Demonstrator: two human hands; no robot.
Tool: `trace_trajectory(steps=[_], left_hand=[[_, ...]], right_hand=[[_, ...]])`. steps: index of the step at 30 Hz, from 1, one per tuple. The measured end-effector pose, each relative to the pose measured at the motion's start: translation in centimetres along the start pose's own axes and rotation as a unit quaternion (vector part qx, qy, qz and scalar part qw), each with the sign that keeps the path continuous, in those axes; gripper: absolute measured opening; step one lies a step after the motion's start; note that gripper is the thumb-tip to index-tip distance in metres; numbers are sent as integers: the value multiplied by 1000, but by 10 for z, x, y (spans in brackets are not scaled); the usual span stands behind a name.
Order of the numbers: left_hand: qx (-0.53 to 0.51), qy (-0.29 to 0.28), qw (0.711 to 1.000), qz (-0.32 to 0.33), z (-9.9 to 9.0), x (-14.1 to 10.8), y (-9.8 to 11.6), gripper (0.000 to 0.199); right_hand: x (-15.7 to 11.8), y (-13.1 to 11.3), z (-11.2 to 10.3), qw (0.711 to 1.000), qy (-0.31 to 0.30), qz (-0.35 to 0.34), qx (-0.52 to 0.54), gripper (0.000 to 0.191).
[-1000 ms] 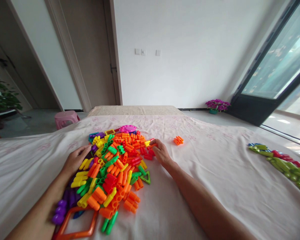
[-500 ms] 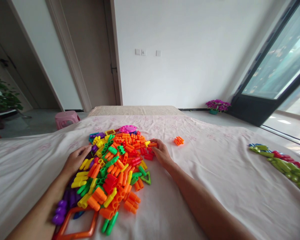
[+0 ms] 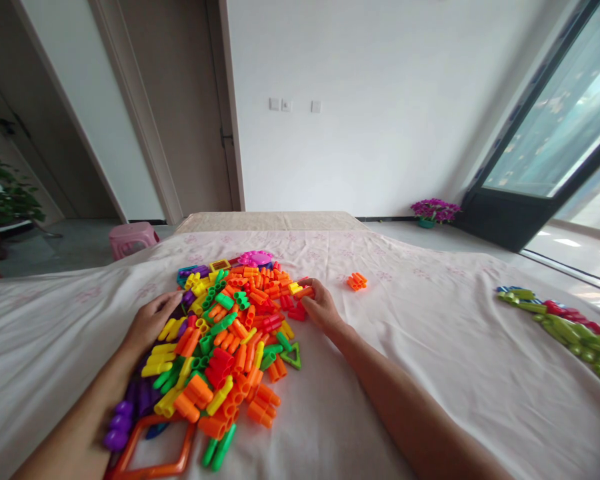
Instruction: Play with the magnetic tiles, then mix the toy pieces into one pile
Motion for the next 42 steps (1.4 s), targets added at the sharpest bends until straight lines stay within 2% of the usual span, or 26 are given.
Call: trace_trajectory(steps=[4,11,22,28,33,38,42], left_hand=[[7,6,1000,1,-1,0,0,53],[8,2,1000,-4,0,-1,5,53],[9,10,1000,2,0,-3,6,57],[11,12,1000,7,0,-4,9,55],[6,7,1000,-2,0,-5,10,54],[5,4,1000,-1,0,-3,9,55],[-3,4,1000,-1,0,-2,6,55]], right_hand=[[2,4,0,1000,10,15,19,41],[1,-12,-3,998,25,25,42,34],[-3,-10,-3,998,16,-23,-47,18],[2,3,-2,1000,18,12,9,30],[2,2,0,997,6,50,63,31],[2,1,-1,998,18,42,53,30],[2,4,-1,998,2,36,53,25]])
Point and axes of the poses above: each hand's wrist, its own x-axis towards the middle knuckle, its own z-axis out of the palm, y = z × x, the point moved 3 cm from there along x, towards the middle knuckle, and after that the axes turned 1 degree about x, right-handed, at the moved point
